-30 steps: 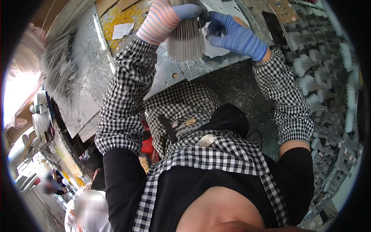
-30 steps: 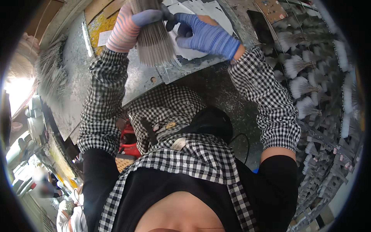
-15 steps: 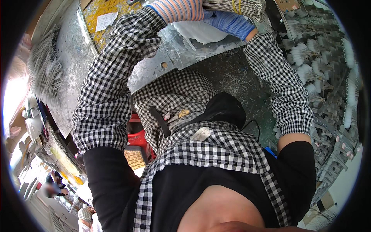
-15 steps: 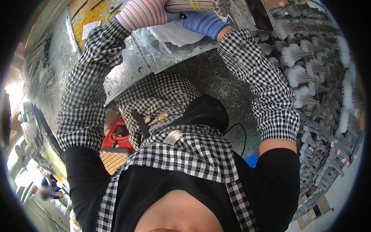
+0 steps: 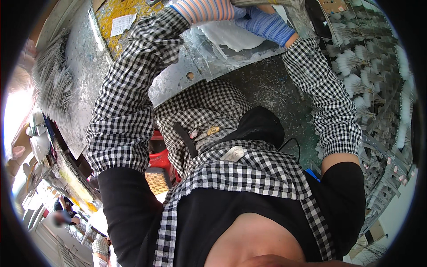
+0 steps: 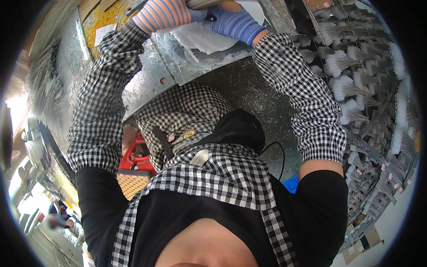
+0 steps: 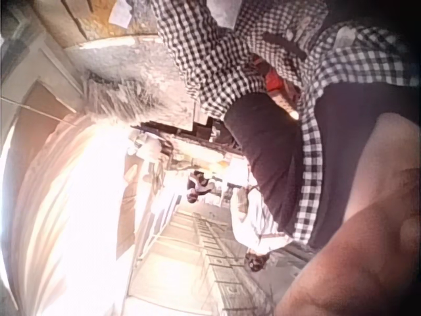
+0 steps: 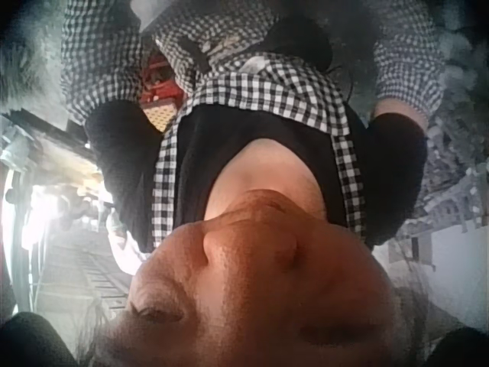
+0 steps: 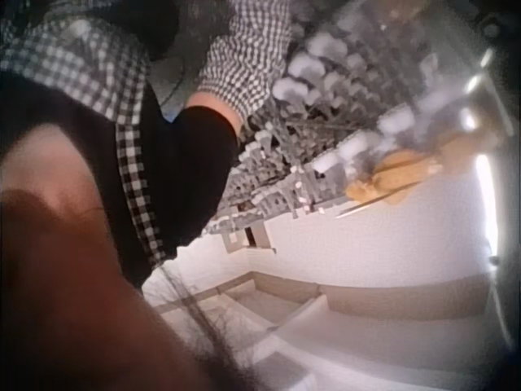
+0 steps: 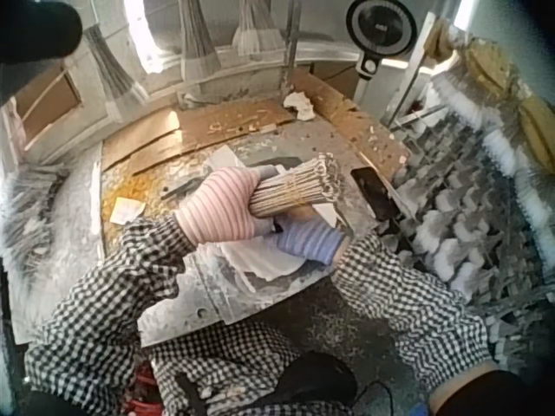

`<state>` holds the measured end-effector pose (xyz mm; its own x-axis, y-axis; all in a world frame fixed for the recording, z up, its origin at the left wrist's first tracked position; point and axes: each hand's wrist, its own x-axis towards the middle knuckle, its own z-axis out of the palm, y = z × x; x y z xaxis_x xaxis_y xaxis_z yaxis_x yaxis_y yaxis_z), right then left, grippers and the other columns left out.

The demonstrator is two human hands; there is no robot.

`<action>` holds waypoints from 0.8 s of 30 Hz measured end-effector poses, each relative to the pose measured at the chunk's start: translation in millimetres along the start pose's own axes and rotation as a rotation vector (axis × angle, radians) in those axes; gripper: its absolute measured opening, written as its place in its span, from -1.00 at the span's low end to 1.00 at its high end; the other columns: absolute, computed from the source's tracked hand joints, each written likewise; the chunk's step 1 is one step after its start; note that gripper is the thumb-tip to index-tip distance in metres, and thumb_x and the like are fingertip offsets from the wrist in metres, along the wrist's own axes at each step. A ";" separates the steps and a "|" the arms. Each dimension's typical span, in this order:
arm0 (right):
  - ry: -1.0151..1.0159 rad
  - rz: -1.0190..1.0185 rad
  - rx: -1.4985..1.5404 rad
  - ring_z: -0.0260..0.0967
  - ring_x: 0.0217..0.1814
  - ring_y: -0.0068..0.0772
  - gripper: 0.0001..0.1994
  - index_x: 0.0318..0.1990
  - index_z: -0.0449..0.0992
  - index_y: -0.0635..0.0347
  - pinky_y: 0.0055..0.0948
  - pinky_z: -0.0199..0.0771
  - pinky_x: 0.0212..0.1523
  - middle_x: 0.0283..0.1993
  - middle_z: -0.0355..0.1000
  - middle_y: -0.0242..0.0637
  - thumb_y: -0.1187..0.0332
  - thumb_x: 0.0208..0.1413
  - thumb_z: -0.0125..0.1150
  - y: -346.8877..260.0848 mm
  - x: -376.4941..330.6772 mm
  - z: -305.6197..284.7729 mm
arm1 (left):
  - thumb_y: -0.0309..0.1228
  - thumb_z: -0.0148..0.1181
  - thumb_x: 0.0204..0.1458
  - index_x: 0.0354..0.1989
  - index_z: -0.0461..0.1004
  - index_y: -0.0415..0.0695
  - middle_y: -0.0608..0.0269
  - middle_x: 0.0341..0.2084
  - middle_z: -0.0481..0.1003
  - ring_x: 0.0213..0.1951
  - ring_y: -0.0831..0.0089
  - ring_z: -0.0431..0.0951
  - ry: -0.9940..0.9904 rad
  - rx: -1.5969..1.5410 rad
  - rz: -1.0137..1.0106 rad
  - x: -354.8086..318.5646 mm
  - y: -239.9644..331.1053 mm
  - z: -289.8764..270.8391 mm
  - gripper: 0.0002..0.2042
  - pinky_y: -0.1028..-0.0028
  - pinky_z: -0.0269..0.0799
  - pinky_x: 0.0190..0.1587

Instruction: The person is assembling and bundling synthetic fibers to manufacture brush heads at an industrial workbench.

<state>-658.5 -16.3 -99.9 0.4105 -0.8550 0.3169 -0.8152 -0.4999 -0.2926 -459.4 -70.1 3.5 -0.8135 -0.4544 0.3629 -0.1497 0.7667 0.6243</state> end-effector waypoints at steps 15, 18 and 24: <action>-0.057 0.415 0.523 0.49 -0.31 -0.51 -0.69 -0.16 0.61 0.36 -0.47 0.55 -0.20 -0.39 0.55 -0.30 0.29 0.06 0.48 -73.2 32.0 -75.3 | -0.45 0.30 -0.02 -0.19 0.49 -0.26 0.18 -0.37 0.60 -0.32 0.41 0.61 0.426 -0.738 -0.305 -7.1 -20.3 -28.5 -0.76 0.43 0.56 -0.17; -0.052 0.457 0.618 0.44 -0.34 -0.58 -0.70 -0.17 0.61 0.36 -0.51 0.52 -0.23 -0.40 0.52 -0.37 0.33 0.02 0.48 -71.4 31.7 -73.4 | -0.45 0.30 -0.01 -0.15 0.47 -0.26 0.18 -0.37 0.59 -0.33 0.40 0.61 0.480 -0.804 -0.293 -8.1 -20.6 -25.1 -0.73 0.42 0.57 -0.17; -0.082 0.457 0.759 0.39 -0.34 -0.63 -0.74 -0.18 0.60 0.33 -0.53 0.50 -0.23 -0.40 0.48 -0.42 0.37 0.03 0.43 -66.6 28.3 -70.5 | -0.43 0.34 0.02 -0.15 0.48 -0.24 0.20 -0.38 0.59 -0.33 0.41 0.61 0.513 -0.806 -0.314 -9.8 -21.7 -22.2 -0.74 0.42 0.58 -0.18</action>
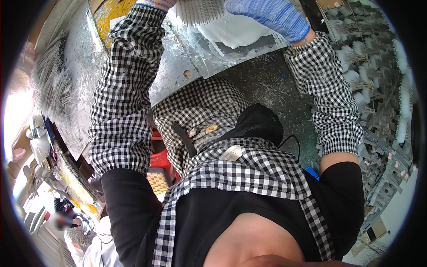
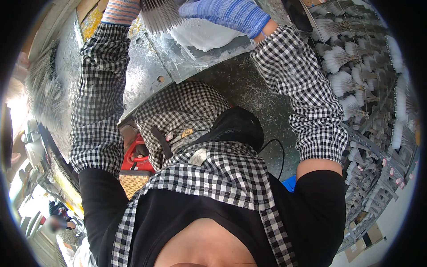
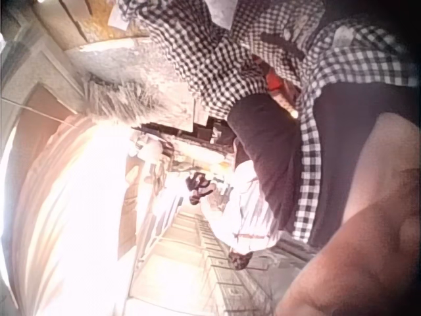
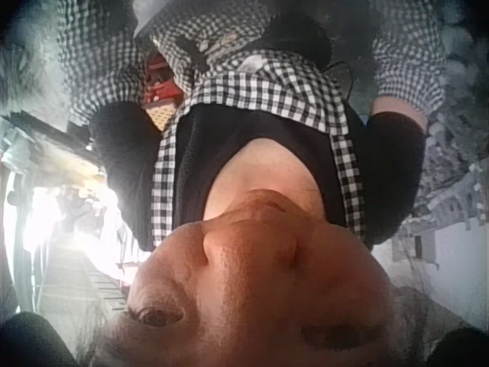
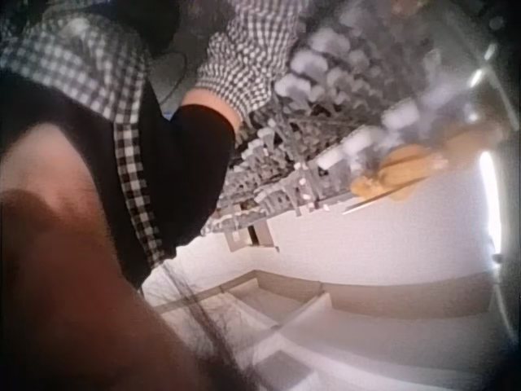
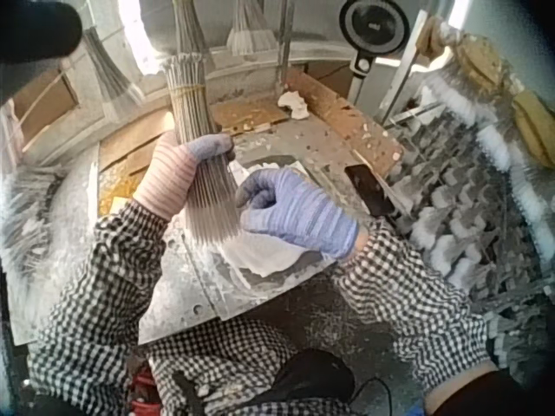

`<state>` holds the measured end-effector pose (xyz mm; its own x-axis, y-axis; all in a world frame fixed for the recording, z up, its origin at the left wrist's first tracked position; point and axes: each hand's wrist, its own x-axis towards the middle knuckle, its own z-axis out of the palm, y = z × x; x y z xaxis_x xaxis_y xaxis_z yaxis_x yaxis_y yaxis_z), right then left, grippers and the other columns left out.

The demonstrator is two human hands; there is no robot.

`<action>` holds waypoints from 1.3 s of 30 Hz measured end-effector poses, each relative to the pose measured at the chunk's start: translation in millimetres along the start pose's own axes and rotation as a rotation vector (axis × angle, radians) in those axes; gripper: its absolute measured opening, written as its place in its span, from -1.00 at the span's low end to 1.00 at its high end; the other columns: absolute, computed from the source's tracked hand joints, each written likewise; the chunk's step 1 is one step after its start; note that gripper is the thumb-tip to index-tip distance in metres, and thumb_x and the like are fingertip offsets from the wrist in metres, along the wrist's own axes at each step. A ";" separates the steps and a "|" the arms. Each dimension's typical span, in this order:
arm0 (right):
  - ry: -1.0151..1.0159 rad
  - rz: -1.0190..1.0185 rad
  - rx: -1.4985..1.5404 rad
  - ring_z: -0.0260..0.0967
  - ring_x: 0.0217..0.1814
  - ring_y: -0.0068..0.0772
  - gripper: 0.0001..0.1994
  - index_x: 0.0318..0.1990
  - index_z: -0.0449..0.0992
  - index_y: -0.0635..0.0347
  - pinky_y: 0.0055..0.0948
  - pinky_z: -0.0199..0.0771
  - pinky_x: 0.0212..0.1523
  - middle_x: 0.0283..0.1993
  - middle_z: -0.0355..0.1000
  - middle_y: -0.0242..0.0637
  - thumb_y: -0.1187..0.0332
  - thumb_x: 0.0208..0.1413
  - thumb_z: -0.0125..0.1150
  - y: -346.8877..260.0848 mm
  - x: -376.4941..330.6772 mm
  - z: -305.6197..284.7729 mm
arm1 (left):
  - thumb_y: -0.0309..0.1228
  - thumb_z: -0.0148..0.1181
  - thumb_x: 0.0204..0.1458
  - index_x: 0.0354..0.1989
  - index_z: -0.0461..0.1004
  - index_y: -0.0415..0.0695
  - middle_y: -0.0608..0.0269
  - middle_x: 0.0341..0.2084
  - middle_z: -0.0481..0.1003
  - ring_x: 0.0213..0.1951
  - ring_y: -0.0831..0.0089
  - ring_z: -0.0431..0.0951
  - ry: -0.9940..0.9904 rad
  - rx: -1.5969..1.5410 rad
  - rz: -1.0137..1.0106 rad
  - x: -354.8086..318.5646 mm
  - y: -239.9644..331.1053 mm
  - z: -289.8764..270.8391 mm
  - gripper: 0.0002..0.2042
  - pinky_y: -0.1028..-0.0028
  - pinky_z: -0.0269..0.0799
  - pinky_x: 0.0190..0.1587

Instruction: The person is assembling and bundling synthetic fibers to manufacture brush heads at an industrial workbench.

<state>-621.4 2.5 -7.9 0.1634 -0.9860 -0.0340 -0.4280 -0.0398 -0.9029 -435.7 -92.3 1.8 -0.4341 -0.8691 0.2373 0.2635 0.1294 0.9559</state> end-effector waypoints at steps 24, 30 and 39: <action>0.101 -0.016 -0.383 0.57 -0.21 -0.24 -0.55 -0.04 0.58 0.35 -0.30 0.57 -0.10 -0.26 0.60 -0.12 0.17 0.02 0.41 -11.7 7.6 1.6 | -0.40 0.43 0.05 -0.16 0.51 -0.21 0.27 -0.41 0.57 -0.40 0.50 0.55 0.193 0.194 0.015 11.8 -3.7 17.6 -0.74 0.45 0.51 -0.30; 0.127 0.022 -0.372 0.57 -0.16 -0.17 -0.45 -0.02 0.54 0.37 -0.28 0.58 -0.07 -0.22 0.60 -0.10 0.11 -0.04 0.53 -14.8 7.2 4.3 | -0.40 0.44 0.03 -0.14 0.53 -0.24 0.23 -0.42 0.59 -0.43 0.47 0.55 0.237 0.237 0.086 17.6 -7.2 19.7 -0.71 0.43 0.51 -0.35; 0.163 -0.016 -0.350 0.58 -0.13 -0.08 -0.41 0.02 0.53 0.36 -0.25 0.58 -0.05 -0.19 0.60 -0.02 0.11 -0.07 0.53 -2.8 13.3 6.4 | -0.36 0.48 0.00 -0.17 0.56 -0.29 0.18 -0.43 0.62 -0.44 0.45 0.57 0.329 0.309 0.157 21.0 -13.1 23.1 -0.68 0.43 0.52 -0.34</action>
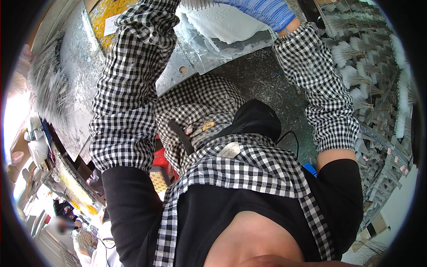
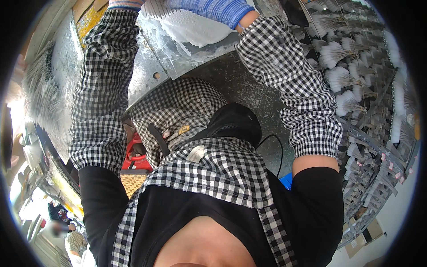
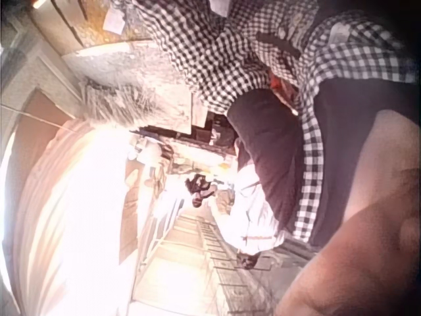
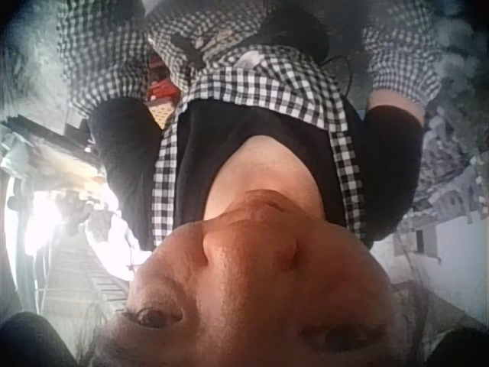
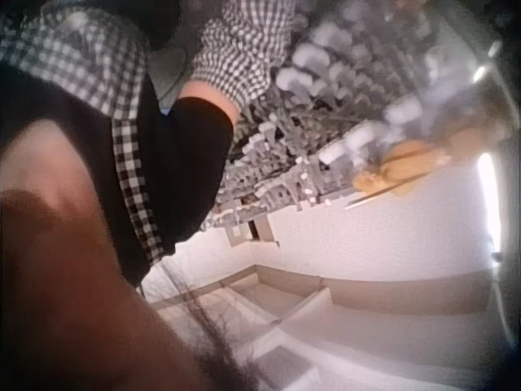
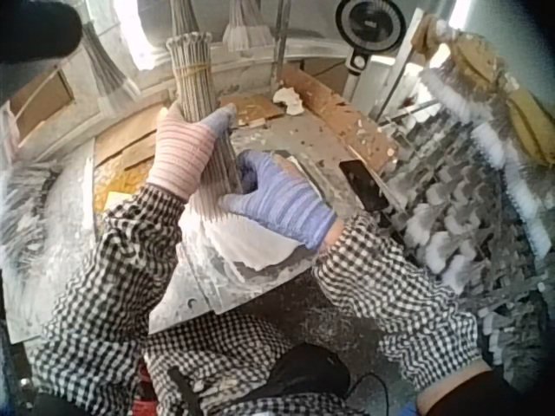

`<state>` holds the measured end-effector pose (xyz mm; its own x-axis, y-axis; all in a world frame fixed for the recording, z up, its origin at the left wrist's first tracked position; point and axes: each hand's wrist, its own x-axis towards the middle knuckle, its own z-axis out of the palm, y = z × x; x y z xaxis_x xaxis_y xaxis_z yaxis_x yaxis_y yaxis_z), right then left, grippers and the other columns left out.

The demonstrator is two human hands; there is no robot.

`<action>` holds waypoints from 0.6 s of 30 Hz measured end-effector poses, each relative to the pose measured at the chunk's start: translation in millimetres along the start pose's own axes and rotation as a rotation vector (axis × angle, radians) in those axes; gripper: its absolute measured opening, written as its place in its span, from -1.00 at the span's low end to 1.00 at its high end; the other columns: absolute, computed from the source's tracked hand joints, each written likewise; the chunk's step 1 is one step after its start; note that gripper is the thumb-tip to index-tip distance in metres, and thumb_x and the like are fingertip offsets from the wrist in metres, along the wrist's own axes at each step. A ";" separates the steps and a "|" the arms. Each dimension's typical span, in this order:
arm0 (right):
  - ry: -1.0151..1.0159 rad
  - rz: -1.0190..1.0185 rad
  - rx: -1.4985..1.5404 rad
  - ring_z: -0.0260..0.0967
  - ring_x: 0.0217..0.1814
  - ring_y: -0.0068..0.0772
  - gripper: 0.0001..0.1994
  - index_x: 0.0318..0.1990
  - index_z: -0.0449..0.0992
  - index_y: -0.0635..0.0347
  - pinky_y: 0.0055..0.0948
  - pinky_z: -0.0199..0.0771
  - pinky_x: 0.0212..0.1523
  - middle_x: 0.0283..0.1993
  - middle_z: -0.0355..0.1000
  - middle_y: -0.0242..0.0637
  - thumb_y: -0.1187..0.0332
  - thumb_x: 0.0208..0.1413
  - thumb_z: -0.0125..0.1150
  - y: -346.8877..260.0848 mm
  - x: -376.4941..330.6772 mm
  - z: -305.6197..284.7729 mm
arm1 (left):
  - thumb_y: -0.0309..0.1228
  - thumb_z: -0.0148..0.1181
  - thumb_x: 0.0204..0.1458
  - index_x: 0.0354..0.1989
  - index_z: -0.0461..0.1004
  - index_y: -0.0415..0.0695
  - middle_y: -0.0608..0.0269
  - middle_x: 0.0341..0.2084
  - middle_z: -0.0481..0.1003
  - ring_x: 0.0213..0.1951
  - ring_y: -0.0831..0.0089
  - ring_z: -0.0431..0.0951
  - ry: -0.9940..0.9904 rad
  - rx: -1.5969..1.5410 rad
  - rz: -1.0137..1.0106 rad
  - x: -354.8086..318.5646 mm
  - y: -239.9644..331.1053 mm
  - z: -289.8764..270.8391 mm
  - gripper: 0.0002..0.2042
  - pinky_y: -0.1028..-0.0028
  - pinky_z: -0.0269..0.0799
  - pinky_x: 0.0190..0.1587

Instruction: The person is assembling and bundling synthetic fibers to manufacture brush heads at an industrial workbench.

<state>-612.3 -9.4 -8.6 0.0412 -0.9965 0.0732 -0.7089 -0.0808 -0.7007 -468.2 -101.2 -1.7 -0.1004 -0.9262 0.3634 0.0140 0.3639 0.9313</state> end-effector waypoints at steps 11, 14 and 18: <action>0.019 -0.007 -0.108 0.59 -0.06 0.03 -0.36 0.07 0.53 0.38 -0.19 0.57 0.02 -0.12 0.61 0.09 0.04 -0.04 0.50 -9.1 4.7 -1.2 | -0.35 0.47 0.01 -0.11 0.53 -0.28 0.16 -0.38 0.63 -0.41 0.43 0.58 0.104 -0.080 -0.057 10.9 -15.8 7.7 -0.65 0.42 0.53 -0.31; -0.016 0.012 -0.011 0.58 -0.04 0.02 -0.35 0.11 0.52 0.38 -0.19 0.56 0.04 -0.10 0.61 0.09 0.05 -0.04 0.50 -3.0 8.2 -0.1 | -0.33 0.47 0.02 -0.10 0.53 -0.27 0.15 -0.35 0.63 -0.38 0.41 0.58 0.098 -0.058 -0.023 10.9 -14.0 8.2 -0.64 0.40 0.54 -0.29; 0.034 -0.002 -0.090 0.58 -0.03 -0.03 -0.35 0.12 0.51 0.40 -0.22 0.56 0.05 -0.08 0.61 0.07 0.09 -0.04 0.50 2.7 12.0 0.9 | -0.31 0.47 0.02 -0.08 0.53 -0.27 0.17 -0.36 0.62 -0.37 0.40 0.58 0.072 -0.007 -0.051 10.4 -6.7 7.9 -0.63 0.39 0.54 -0.27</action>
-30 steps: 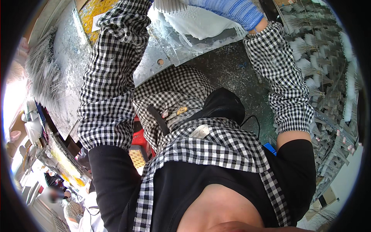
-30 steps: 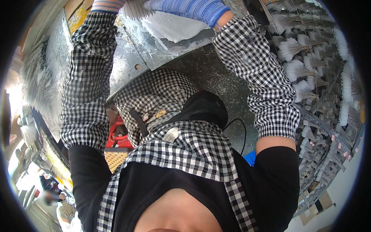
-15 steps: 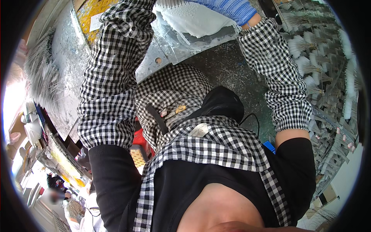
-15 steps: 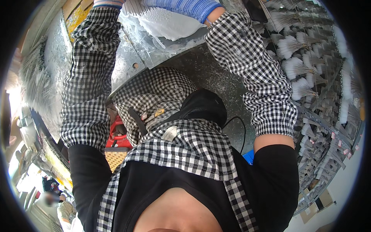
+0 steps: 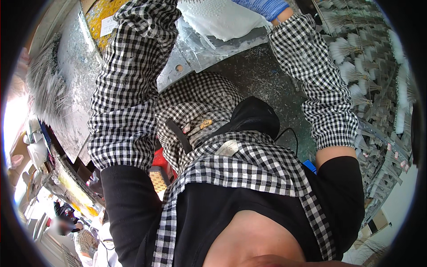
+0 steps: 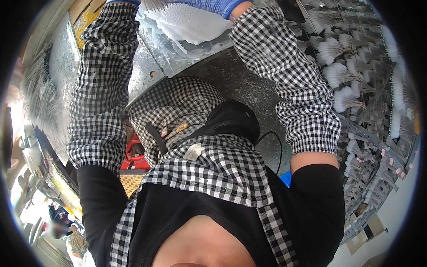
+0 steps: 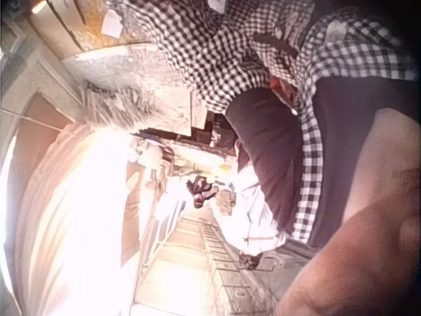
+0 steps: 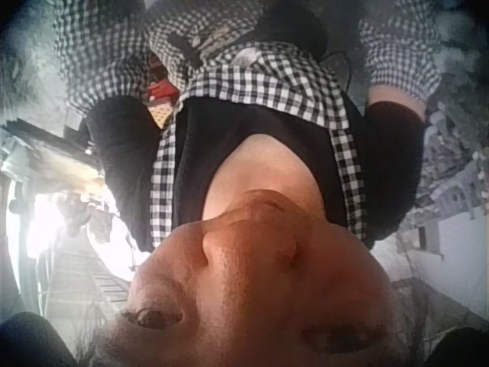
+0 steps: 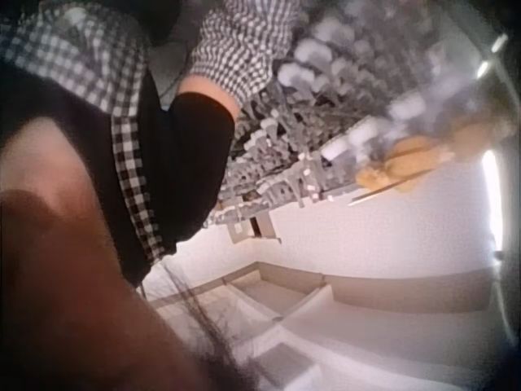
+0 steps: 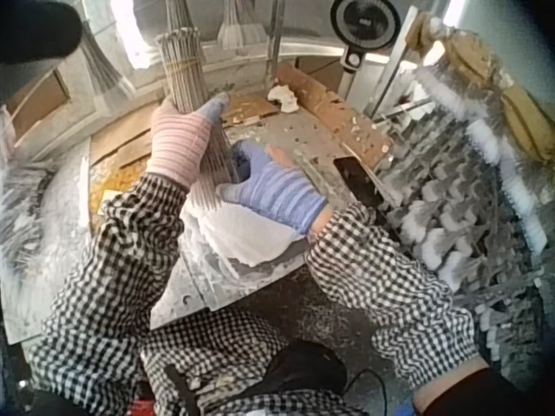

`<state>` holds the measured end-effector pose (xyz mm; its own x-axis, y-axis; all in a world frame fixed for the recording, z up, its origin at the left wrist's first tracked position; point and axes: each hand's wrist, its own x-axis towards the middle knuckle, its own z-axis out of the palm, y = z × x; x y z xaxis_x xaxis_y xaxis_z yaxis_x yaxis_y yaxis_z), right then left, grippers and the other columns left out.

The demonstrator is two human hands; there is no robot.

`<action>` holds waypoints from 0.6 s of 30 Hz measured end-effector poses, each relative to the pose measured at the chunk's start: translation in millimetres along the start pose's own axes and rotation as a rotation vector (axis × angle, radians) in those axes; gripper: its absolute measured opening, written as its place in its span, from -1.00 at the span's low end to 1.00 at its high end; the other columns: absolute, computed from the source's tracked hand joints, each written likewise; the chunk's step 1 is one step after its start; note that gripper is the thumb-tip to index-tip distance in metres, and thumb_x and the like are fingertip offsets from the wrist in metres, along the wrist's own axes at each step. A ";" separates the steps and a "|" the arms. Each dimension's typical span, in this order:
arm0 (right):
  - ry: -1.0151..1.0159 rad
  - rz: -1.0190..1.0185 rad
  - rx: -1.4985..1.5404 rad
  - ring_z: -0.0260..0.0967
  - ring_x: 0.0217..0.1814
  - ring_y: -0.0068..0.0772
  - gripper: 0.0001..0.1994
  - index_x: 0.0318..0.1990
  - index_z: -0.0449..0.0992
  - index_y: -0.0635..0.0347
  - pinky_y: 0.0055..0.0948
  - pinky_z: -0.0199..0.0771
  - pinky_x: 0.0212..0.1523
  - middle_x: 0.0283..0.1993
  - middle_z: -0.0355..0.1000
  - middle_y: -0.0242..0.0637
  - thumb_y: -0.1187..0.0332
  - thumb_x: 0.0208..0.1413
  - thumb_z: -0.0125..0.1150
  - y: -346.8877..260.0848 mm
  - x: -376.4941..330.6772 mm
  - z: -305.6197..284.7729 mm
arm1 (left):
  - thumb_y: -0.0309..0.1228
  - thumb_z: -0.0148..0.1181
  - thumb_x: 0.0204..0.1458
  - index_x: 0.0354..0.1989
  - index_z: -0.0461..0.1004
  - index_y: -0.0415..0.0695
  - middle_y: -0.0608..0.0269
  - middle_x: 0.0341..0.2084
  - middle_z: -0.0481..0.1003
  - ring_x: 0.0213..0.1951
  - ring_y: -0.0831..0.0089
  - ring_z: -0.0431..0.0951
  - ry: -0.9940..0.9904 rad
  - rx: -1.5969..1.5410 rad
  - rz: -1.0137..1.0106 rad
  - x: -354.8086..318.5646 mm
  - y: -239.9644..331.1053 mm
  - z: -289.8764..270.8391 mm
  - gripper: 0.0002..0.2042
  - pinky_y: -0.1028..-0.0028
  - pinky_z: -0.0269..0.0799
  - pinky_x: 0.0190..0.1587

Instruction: The person is assembling and bundling synthetic fibers to manufacture brush heads at an industrial workbench.

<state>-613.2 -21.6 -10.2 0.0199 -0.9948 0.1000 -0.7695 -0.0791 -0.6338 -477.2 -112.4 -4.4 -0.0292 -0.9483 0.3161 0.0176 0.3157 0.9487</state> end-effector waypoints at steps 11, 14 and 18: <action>0.062 0.021 0.118 0.55 0.04 -0.09 -0.42 0.11 0.51 0.41 -0.24 0.52 0.11 -0.01 0.60 0.01 0.17 0.02 0.42 20.5 -3.9 10.1 | -0.43 0.53 -0.08 0.00 0.51 -0.24 0.18 -0.30 0.63 -0.34 0.41 0.60 -0.088 0.054 -0.109 -5.4 16.4 1.5 -0.55 0.40 0.59 -0.21; -0.004 0.003 0.138 0.55 0.02 -0.09 -0.49 0.06 0.54 0.35 -0.25 0.51 0.09 -0.02 0.60 -0.03 0.17 0.04 0.40 38.9 -0.5 13.4 | -0.46 0.51 -0.06 0.02 0.48 -0.24 0.21 -0.29 0.63 -0.31 0.42 0.61 -0.238 0.060 0.143 -11.4 10.2 2.5 -0.54 0.40 0.59 -0.16; -0.184 -0.095 -0.026 0.54 -0.01 -0.05 -0.58 -0.07 0.59 0.24 -0.22 0.50 0.07 -0.10 0.62 -0.06 0.06 0.12 0.34 68.0 12.8 27.6 | -0.48 0.48 -0.07 0.06 0.50 -0.21 0.19 -0.22 0.64 -0.18 0.34 0.63 -0.379 -0.070 0.477 -27.7 -7.3 2.9 -0.53 0.40 0.56 -0.04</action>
<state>-647.6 -41.5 -73.2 0.2080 -0.9780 0.0150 -0.7747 -0.1741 -0.6079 -479.4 -88.4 -20.1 -0.3556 -0.6208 0.6987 0.1815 0.6875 0.7032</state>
